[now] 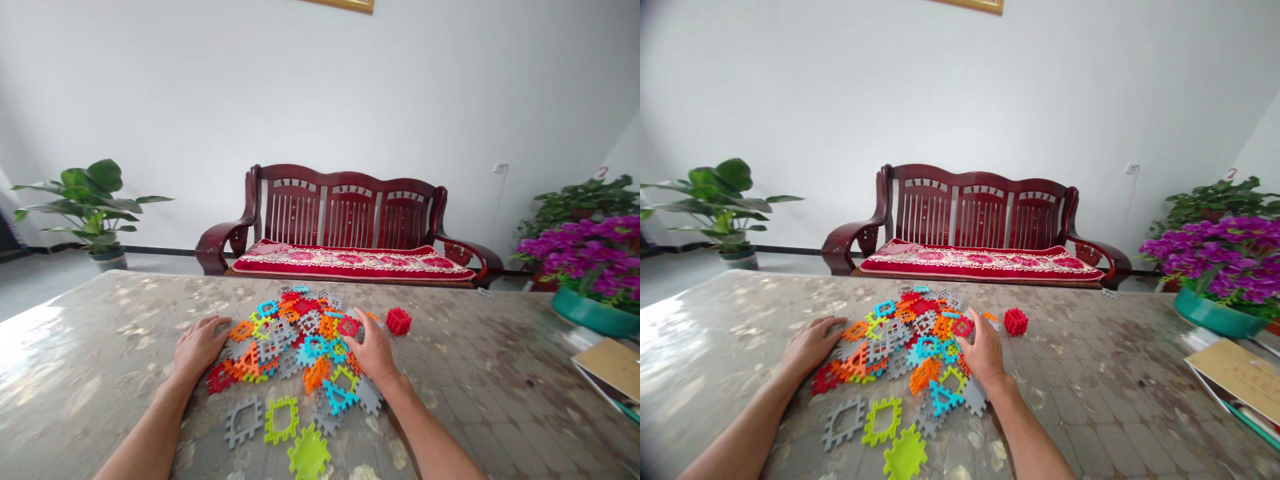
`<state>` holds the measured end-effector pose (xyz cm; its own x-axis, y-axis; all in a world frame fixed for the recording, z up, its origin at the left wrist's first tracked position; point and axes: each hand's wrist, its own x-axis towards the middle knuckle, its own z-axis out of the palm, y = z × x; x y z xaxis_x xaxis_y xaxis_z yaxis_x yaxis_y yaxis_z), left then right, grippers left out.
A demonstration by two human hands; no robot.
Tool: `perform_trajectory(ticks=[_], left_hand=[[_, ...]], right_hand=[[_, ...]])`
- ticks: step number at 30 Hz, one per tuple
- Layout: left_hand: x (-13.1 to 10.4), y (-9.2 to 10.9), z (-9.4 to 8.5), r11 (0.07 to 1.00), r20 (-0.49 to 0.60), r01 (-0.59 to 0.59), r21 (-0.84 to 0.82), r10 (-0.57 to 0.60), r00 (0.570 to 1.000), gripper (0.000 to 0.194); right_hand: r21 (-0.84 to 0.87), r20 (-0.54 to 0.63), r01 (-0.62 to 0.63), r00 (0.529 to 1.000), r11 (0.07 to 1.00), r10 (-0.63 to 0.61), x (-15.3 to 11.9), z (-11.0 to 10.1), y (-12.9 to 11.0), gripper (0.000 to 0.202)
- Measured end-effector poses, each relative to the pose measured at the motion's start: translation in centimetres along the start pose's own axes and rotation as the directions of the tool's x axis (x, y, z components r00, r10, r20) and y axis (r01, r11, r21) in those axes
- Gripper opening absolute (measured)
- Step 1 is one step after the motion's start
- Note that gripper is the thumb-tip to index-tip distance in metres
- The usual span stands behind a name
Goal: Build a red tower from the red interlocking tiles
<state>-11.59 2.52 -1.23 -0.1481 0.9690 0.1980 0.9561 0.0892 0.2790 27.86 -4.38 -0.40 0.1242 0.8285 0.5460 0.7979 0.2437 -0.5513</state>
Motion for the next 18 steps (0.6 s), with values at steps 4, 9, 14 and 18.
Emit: perform_trajectory(ticks=[4,9,14,18], left_hand=[[0.1,0.1,-0.2,1.000,0.012,0.007,0.001,-0.007,1.000,0.045],[0.1,0.1,-0.3,1.000,0.039,0.000,0.010,0.000,0.999,0.046],[0.0,0.1,-0.2,1.000,-0.005,0.003,-0.003,-0.003,1.000,0.043],[0.0,0.1,-0.2,1.000,-0.008,0.005,-0.006,-0.005,1.000,0.043]], right_hand=[[-0.034,-0.050,0.031,0.998,0.999,-0.032,0.2,-0.3,-0.1,0.053],[-0.082,-0.230,-0.022,0.973,0.996,0.003,1.6,-2.4,1.6,0.055],[-0.173,-0.341,-0.253,0.922,0.952,0.183,2.7,-5.4,4.8,0.061],[-0.213,-0.337,-0.352,0.902,0.912,0.269,2.2,-6.3,6.7,0.063]])
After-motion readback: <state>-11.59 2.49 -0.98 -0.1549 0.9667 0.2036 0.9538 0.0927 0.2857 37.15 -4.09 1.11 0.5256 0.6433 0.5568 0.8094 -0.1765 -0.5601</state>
